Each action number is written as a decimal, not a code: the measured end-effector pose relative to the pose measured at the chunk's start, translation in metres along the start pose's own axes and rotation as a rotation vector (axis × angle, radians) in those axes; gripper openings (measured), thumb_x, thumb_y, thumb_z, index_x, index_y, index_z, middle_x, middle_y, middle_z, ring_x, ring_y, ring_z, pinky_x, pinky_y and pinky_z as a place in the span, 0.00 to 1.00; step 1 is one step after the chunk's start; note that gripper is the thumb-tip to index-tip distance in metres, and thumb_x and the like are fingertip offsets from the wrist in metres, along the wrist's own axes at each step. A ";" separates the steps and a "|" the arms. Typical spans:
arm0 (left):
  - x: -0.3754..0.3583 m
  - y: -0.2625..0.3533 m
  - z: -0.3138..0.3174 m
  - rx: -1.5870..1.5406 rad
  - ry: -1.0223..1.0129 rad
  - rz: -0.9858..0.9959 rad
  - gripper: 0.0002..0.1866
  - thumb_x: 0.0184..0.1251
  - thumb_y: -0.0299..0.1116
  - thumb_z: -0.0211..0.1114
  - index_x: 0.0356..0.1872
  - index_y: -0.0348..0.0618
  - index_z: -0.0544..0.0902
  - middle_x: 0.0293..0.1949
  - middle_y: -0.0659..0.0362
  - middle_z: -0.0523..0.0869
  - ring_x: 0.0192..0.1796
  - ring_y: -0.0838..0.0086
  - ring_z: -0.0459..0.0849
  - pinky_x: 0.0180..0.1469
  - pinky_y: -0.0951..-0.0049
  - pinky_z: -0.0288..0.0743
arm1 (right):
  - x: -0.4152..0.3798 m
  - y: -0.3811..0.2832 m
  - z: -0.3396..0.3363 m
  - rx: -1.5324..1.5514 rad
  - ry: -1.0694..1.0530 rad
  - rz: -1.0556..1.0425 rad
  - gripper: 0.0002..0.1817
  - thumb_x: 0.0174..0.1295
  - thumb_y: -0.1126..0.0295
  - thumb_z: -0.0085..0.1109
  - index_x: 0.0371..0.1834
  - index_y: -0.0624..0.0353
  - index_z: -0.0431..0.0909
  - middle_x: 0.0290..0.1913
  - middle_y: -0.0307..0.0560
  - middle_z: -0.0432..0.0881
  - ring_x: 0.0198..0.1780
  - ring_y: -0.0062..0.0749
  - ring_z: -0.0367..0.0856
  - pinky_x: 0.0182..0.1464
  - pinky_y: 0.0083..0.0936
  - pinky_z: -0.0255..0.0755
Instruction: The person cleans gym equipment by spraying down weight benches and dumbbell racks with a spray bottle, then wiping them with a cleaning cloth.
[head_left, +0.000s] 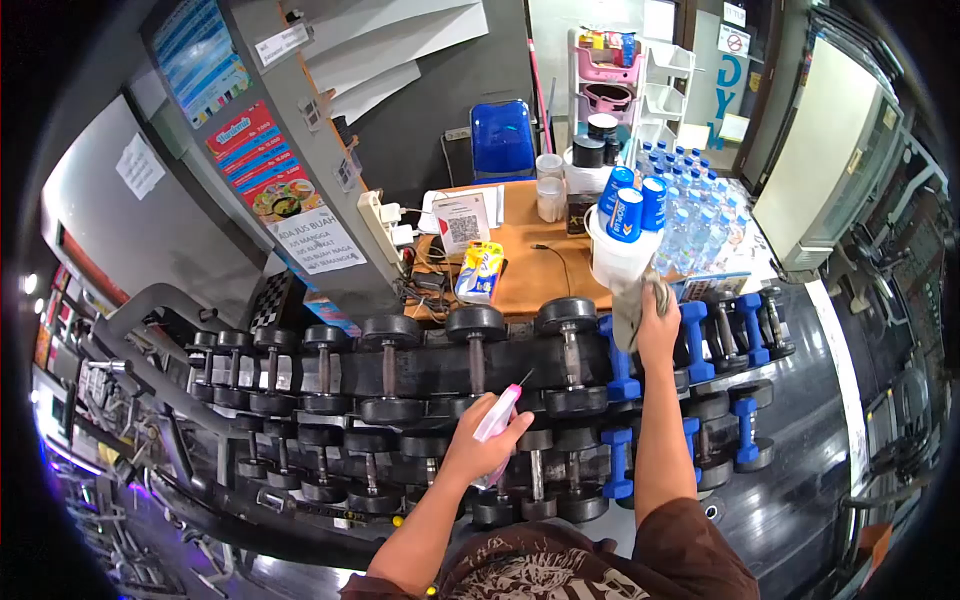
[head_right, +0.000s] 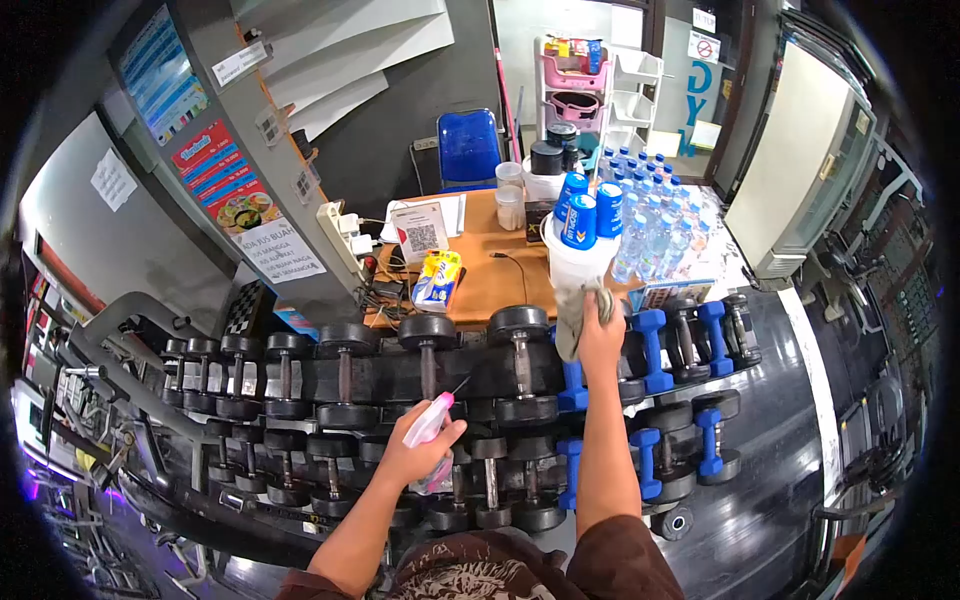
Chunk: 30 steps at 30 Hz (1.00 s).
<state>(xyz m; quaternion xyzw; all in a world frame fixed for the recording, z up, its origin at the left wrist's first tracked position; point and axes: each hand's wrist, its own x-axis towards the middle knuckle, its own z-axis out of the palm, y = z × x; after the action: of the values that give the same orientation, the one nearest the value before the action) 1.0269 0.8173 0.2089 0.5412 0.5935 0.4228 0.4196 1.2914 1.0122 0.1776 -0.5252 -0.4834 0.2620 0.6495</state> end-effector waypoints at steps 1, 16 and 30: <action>0.005 -0.005 0.004 0.002 0.006 0.014 0.16 0.64 0.38 0.77 0.31 0.38 0.80 0.29 0.59 0.77 0.32 0.71 0.79 0.36 0.68 0.73 | 0.011 -0.002 0.010 0.038 -0.002 -0.015 0.13 0.71 0.64 0.63 0.45 0.65 0.80 0.38 0.52 0.84 0.42 0.36 0.80 0.49 0.33 0.73; -0.120 -0.082 -0.028 -0.163 0.360 -0.369 0.12 0.64 0.30 0.76 0.40 0.36 0.82 0.31 0.60 0.85 0.28 0.77 0.85 0.33 0.73 0.80 | -0.009 0.084 0.067 -0.583 -0.342 -0.499 0.19 0.52 0.69 0.70 0.50 0.52 0.85 0.58 0.58 0.77 0.58 0.60 0.72 0.60 0.51 0.68; -0.110 -0.073 -0.028 -0.152 0.363 -0.320 0.11 0.65 0.27 0.75 0.41 0.35 0.81 0.31 0.60 0.84 0.27 0.76 0.86 0.32 0.73 0.80 | -0.039 0.110 0.144 -1.128 -0.929 -0.971 0.16 0.57 0.59 0.63 0.49 0.41 0.90 0.61 0.36 0.80 0.68 0.43 0.69 0.65 0.48 0.63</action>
<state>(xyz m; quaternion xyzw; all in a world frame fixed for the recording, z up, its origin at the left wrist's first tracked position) 0.9854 0.7019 0.1513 0.3224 0.7037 0.4848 0.4072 1.1644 1.0750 0.0579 -0.3448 -0.9264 -0.1341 0.0703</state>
